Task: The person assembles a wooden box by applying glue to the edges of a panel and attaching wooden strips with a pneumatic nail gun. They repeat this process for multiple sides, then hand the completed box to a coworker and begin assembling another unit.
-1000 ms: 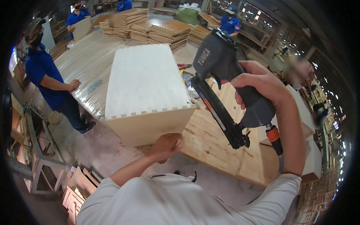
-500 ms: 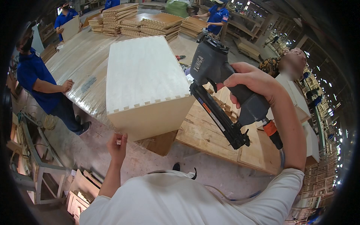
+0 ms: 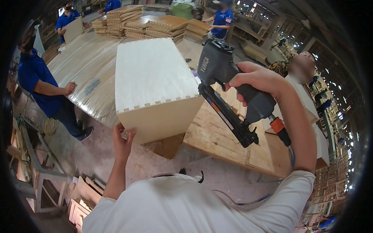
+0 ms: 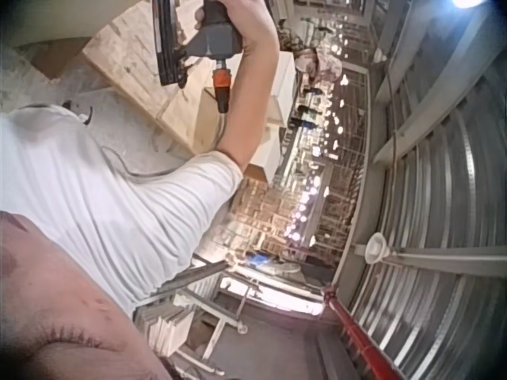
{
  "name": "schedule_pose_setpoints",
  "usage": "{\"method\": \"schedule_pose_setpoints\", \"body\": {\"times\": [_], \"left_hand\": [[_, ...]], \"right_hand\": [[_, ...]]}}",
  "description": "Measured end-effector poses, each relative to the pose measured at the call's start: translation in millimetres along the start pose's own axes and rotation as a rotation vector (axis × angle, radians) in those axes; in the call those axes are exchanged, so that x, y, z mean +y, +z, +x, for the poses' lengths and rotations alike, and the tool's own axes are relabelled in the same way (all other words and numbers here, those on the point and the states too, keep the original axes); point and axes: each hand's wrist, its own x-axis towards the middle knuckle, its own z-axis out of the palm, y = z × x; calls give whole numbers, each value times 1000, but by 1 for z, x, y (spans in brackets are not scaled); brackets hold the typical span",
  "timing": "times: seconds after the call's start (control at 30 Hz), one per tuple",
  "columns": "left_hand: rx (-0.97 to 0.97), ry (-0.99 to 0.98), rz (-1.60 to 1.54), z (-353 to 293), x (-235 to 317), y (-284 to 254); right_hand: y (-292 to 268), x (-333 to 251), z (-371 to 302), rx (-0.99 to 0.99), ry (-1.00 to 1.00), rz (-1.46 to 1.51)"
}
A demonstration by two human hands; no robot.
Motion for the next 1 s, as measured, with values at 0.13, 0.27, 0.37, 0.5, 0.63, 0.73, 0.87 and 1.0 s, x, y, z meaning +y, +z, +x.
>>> {"method": "schedule_pose_setpoints", "body": {"times": [0.13,0.27,0.37,0.5,0.63,0.73,0.87,1.0], "left_hand": [[-35,5,12,-5,-4,-2],[-56,125,107,2,-7,0],[-54,95,92,4,-5,1],[-48,111,131,4,-6,-1],[-39,173,185,4,-11,-1],[-23,161,196,3,-11,-1],[-28,139,201,2,-6,-3],[-76,80,174,-1,-3,-4]], "right_hand": [[2,-5,-6,6,-35,17],[14,-13,-6,-68,-105,61],[32,-17,3,-126,-141,117],[46,-25,9,-189,-95,101],[58,-30,15,-184,-92,82],[58,-31,18,-189,-74,-10],[65,-41,15,-233,-107,-114],[80,-52,14,-237,-150,2]]}}
